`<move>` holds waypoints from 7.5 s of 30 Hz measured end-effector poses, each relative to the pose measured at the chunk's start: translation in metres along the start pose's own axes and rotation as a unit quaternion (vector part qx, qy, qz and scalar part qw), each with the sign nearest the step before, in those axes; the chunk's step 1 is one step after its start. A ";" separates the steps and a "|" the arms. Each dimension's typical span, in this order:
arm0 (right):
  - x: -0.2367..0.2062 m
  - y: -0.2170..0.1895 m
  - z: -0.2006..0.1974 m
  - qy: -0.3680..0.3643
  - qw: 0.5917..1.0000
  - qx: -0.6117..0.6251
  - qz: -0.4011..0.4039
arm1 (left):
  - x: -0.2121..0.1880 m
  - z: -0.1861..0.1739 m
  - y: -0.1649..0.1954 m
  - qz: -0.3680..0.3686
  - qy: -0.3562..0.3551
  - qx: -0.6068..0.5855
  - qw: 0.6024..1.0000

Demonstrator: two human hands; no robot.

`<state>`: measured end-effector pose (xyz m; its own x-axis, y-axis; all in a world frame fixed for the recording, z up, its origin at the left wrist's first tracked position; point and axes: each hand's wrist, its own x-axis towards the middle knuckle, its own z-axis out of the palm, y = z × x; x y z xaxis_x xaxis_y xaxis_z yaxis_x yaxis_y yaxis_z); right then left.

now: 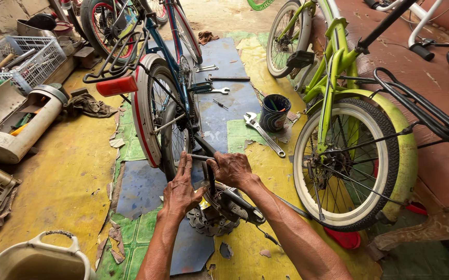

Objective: The person works on the rear wheel and chain area of a bicycle, using a wrench to tighten components. They then retrieve a bottle of lubricant, open it, and apply the lubricant to the chain and rear hub area. The person continues to adjust the chain and wheel with the wrench.

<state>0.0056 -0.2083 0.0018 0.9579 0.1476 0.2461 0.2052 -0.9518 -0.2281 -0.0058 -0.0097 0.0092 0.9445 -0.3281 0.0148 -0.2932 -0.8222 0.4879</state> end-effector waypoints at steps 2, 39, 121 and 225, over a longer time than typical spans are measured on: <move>0.000 -0.001 -0.001 -0.005 1.000 0.004 0.002 | 0.000 0.000 -0.001 -0.010 -0.010 0.005 1.000; -0.002 -0.004 -0.005 -0.001 1.000 0.014 0.004 | 0.003 0.005 -0.006 -0.013 -0.018 0.018 1.000; -0.010 0.002 0.006 0.003 1.000 0.003 0.005 | -0.003 0.014 -0.005 -0.001 -0.010 0.020 1.000; -0.005 -0.006 0.001 0.002 1.000 0.001 0.004 | -0.005 0.006 -0.009 0.006 -0.007 0.015 1.000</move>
<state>-0.0001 -0.2031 0.0005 0.9588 0.1386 0.2480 0.1975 -0.9527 -0.2311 -0.0087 -0.0031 -0.0004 0.9391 -0.3434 0.0084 -0.3082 -0.8317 0.4619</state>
